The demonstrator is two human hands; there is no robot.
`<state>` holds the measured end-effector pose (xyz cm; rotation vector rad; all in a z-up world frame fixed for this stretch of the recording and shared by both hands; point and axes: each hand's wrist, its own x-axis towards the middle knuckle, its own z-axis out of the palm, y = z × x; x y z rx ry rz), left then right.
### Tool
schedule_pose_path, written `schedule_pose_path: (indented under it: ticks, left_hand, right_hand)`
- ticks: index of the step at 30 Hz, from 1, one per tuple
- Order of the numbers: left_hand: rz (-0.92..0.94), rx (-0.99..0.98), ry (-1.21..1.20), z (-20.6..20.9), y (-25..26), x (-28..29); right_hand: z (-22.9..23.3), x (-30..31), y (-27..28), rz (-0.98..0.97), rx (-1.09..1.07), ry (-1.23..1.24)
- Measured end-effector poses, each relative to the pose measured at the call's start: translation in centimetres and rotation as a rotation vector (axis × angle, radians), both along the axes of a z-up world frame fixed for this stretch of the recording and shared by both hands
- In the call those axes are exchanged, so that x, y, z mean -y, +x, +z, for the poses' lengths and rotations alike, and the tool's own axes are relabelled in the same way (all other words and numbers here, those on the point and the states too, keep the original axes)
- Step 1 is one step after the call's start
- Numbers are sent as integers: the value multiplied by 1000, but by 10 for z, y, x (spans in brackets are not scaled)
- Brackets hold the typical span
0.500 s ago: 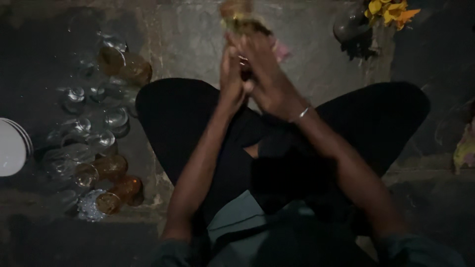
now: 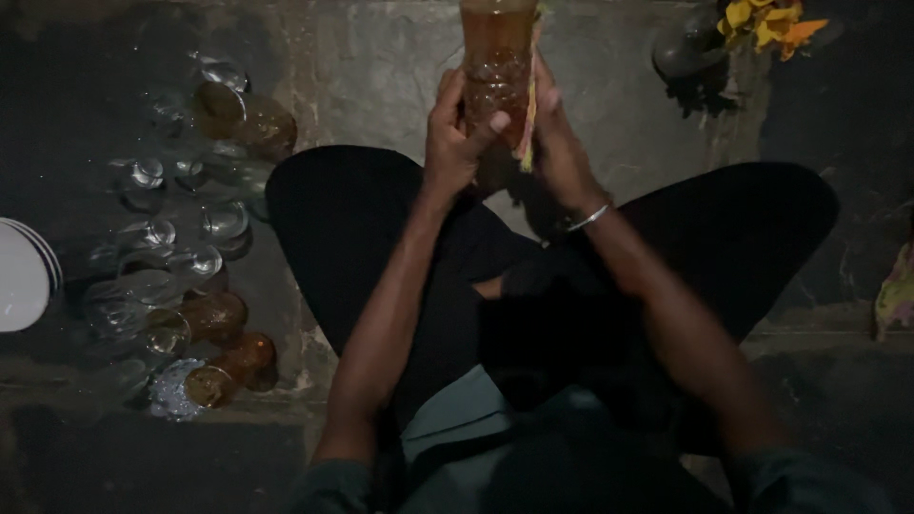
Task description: The person sits on the floor and wipes a small amber-colored glass tumbler with a patterned cloth. They rotate the glass to clean all sides and then place it on the floor among other similar glasses. The person repeats this process with a second glass.
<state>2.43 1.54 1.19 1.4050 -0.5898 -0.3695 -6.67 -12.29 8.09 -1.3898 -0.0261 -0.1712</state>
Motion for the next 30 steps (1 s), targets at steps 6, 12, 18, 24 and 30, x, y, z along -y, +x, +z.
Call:
schedule_pose_path:
  ticks: [6, 12, 18, 24, 30]
  left_hand:
    - [27, 272, 100, 1, 7, -5]
    - [-102, 226, 22, 22, 13, -6]
    - [-161, 602, 151, 40, 5, -14]
    - [-199, 665, 98, 42, 12, -27]
    - [34, 368, 5, 34, 6, -26]
  right_hand:
    - [6, 18, -7, 147, -9, 466]
    - [17, 21, 0, 139, -198, 601]
    - [-1, 38, 7, 223, -398, 719]
    - [-16, 35, 16, 45, -699, 496]
    - [18, 8, -2, 45, -423, 696]
